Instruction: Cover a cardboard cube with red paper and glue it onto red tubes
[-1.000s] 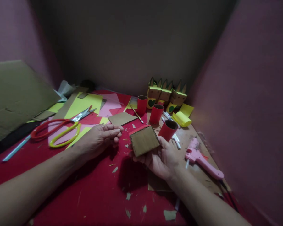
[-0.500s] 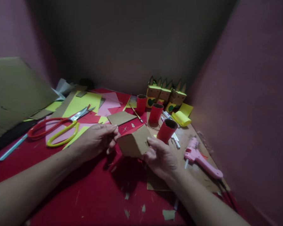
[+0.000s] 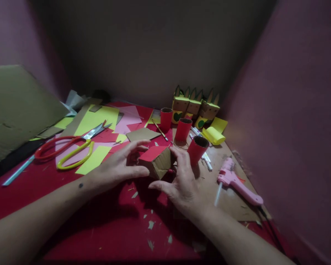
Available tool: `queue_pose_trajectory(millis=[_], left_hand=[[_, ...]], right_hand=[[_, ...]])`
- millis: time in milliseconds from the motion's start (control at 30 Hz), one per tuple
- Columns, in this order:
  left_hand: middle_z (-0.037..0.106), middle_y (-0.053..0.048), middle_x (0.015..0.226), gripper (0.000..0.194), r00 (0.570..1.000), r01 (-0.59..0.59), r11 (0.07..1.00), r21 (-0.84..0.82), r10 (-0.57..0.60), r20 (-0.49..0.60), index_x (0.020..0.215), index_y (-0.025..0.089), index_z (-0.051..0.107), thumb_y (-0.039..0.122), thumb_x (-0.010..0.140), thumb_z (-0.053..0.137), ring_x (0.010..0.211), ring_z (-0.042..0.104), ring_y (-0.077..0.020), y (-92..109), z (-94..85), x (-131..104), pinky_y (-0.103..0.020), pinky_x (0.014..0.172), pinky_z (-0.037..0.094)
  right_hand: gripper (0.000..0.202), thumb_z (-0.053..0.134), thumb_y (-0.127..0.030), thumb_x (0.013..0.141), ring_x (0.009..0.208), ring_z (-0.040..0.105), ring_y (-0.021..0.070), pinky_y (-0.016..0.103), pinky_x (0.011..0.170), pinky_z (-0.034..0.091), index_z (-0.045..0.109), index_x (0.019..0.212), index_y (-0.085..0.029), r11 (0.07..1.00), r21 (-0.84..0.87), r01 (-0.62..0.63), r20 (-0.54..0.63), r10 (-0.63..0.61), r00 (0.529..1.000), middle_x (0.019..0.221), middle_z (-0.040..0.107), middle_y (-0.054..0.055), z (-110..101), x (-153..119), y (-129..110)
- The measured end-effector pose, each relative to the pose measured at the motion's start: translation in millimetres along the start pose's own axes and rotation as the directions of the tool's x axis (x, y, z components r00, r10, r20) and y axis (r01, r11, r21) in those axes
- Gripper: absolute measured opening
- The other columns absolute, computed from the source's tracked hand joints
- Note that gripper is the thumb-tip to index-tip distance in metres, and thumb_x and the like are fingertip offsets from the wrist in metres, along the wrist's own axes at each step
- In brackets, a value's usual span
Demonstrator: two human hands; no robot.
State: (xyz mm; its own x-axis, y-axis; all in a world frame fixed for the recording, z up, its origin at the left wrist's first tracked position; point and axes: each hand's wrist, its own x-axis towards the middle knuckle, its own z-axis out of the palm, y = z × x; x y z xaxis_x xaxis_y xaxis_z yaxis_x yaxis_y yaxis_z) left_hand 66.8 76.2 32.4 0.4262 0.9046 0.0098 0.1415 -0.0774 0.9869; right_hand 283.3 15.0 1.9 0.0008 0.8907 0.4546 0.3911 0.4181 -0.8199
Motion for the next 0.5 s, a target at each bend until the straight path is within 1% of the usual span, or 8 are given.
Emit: queue_pose_trajectory(millis=[33,67,133,200,267,367,433,500], left_hand=[[0.072,-0.01,0.125,0.076,0.999,-0.028,0.998,0.06,0.029,-0.023,0.135,0.026,0.063,0.045,0.067,0.093,0.099,0.072,-0.0283,2.3,1.3,-0.8,-0.034,0.078,0.062],[0.074,-0.008,0.115,0.071,0.997,-0.055,0.99,0.133,0.062,-0.047,0.133,0.026,0.066,0.048,0.07,0.091,0.094,0.071,-0.0273,4.7,1.4,-1.2,-0.034,0.076,0.06],[0.073,-0.005,0.094,0.06,0.989,-0.095,0.956,0.278,0.123,-0.085,0.126,0.025,0.072,0.052,0.074,0.086,0.082,0.067,-0.0244,9.1,-1.8,-0.6,-0.032,0.071,0.056],[0.07,-0.004,0.082,0.052,0.985,-0.103,0.927,0.36,0.145,-0.091,0.118,0.025,0.078,0.052,0.075,0.083,0.077,0.064,-0.0238,12.6,-7.9,1.2,-0.031,0.069,0.053],[0.073,-0.005,0.085,0.051,0.989,-0.086,0.92,0.383,0.127,-0.082,0.116,0.025,0.08,0.053,0.074,0.083,0.079,0.066,-0.025,14.7,-13.3,3.4,-0.03,0.068,0.053],[0.078,-0.009,0.101,0.053,0.995,-0.057,0.92,0.387,0.084,-0.054,0.118,0.024,0.08,0.05,0.072,0.085,0.086,0.07,-0.0279,15.4,-15.9,6.0,-0.03,0.07,0.054],[0.079,-0.009,0.108,0.056,0.998,-0.033,0.925,0.377,0.054,-0.045,0.122,0.025,0.078,0.047,0.071,0.087,0.089,0.072,-0.0285,14.6,-14.9,7.2,-0.03,0.071,0.055],[0.078,-0.008,0.109,0.06,0.999,-0.001,0.932,0.362,0.018,-0.043,0.124,0.025,0.076,0.044,0.069,0.089,0.091,0.073,-0.0287,13.1,-13.7,8.6,-0.03,0.073,0.056]], right_hand=[[0.097,0.102,-0.035,0.064,0.137,0.056,0.0376,0.058,0.112,0.056,0.048,0.144,-0.026,1.0,-0.002,0.0,0.029,0.0,1.0,0.143,0.052,0.015,0.0,0.0,0.2],[0.098,0.102,-0.036,0.065,0.138,0.056,0.037,0.058,0.112,0.056,0.046,0.145,-0.027,1.0,0.008,-0.01,0.071,0.009,0.997,0.145,0.052,0.014,-0.2,-0.1,0.3],[0.093,0.097,-0.038,0.074,0.137,0.057,0.0346,0.058,0.116,0.053,0.043,0.149,-0.028,0.997,0.049,-0.058,0.175,0.049,0.983,0.147,0.053,0.013,-0.8,-0.7,0.2],[0.087,0.09,-0.037,0.082,0.136,0.058,0.0333,0.058,0.119,0.049,0.04,0.153,-0.027,0.991,0.084,-0.108,0.249,0.084,0.965,0.149,0.053,0.015,-2.1,-1.4,0.2],[0.083,0.084,-0.034,0.087,0.139,0.056,0.0334,0.058,0.122,0.046,0.039,0.156,-0.026,0.988,0.099,-0.12,0.267,0.089,0.96,0.152,0.052,0.016,-3.7,-1.7,0.5],[0.074,0.078,-0.029,0.089,0.142,0.055,0.0337,0.058,0.124,0.043,0.043,0.154,-0.028,0.993,0.07,-0.094,0.231,0.075,0.97,0.147,0.057,0.014,-5.6,-0.8,0.8],[0.069,0.074,-0.026,0.087,0.138,0.057,0.0343,0.058,0.122,0.044,0.047,0.151,-0.027,0.995,0.031,-0.094,0.217,0.085,0.972,0.141,0.061,0.013,-5.9,0.3,0.8],[0.066,0.071,-0.022,0.086,0.133,0.06,0.0341,0.058,0.119,0.048,0.05,0.148,-0.025,0.996,0.002,-0.093,0.21,0.09,0.974,0.138,0.062,0.014,-5.5,1.4,0.7]])
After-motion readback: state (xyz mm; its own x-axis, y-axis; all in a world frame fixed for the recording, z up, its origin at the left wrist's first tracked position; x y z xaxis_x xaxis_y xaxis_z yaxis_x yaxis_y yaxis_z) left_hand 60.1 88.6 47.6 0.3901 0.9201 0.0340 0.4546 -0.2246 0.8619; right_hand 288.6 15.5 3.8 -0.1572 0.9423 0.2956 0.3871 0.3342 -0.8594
